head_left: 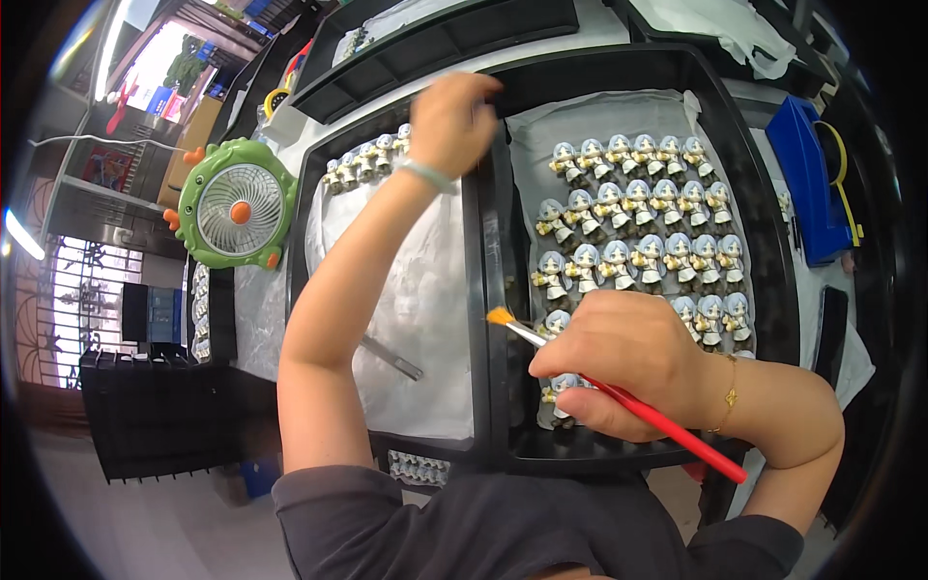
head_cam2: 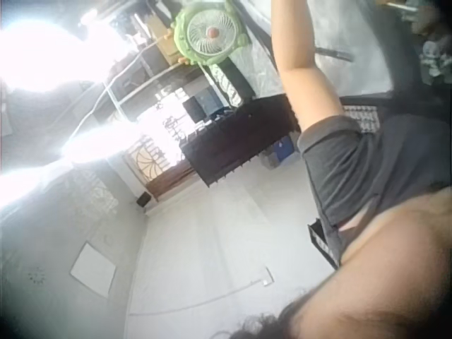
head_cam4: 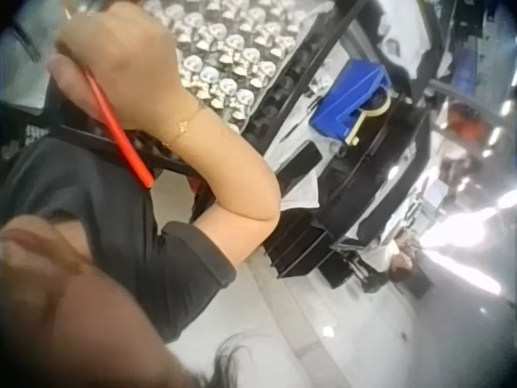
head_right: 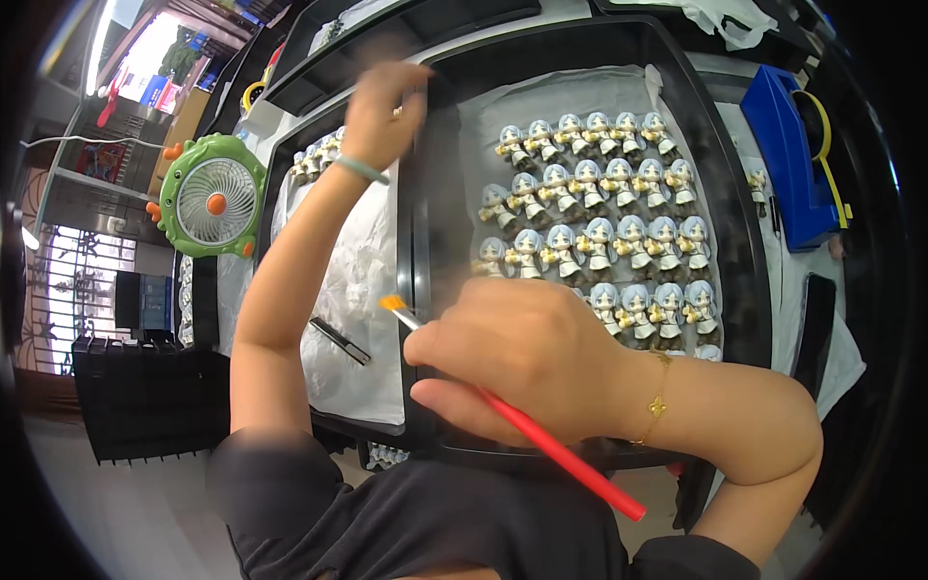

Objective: The person paints small figurines with a red-handled brush, applying gold details to the hair and accessories. They handle the figurines one by one, rotating them to access different angles, and occasionally use tweezers for precision. Finished figurines are placed into a black tray lined with white paper.

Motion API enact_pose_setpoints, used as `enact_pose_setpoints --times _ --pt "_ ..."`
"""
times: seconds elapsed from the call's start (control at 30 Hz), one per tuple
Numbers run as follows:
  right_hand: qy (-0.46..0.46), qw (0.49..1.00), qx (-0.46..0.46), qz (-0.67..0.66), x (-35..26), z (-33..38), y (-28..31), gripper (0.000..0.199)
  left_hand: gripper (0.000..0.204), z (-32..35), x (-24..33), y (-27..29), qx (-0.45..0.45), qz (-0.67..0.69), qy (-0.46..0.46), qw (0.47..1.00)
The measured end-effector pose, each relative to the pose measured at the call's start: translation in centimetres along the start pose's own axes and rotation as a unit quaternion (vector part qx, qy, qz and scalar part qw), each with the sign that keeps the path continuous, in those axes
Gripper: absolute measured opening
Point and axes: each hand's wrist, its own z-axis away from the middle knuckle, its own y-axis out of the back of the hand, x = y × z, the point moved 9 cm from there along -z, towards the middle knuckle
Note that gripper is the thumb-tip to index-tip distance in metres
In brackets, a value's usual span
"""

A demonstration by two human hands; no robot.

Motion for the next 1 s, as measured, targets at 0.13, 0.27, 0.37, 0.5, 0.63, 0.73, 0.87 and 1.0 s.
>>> enact_pose_setpoints --times 0.13,0.27,0.37,0.5,0.63,0.73,0.87,1.0 --pt "0.027 0.997 0.074 0.001 -0.3 0.0 1.4 0.016 0.036 0.4 2.5 -10.9 -0.378 -0.097 0.066 0.919" --pt "-0.014 0.995 0.100 0.018 1.8 0.2 2.2 0.015 0.032 1.2 2.5 -15.0 -0.536 -0.142 0.115 0.824" --pt "-0.044 0.993 0.106 0.000 2.7 0.2 2.6 0.012 0.029 0.2 1.8 -13.0 -0.470 -0.124 0.092 0.869" --pt "-0.099 0.981 0.154 -0.067 3.8 0.6 3.5 0.013 0.032 1.1 2.3 -4.7 -0.269 0.358 0.253 0.857" --pt "-0.203 0.959 0.109 -0.166 4.9 0.8 3.0 0.025 0.046 7.1 4.4 0.9 -0.199 0.634 0.354 0.658" --pt "-0.237 0.950 0.115 -0.168 5.1 0.9 2.5 0.028 0.057 10.3 6.4 2.8 -0.165 0.729 0.367 0.554" --pt "-0.262 0.933 0.124 -0.215 5.7 1.3 2.0 0.024 0.075 12.7 8.1 4.5 -0.152 0.742 0.316 0.571" --pt "-0.269 0.939 0.121 -0.178 6.3 1.6 1.9 0.030 0.078 12.7 9.2 5.3 -0.129 0.711 0.328 0.608"
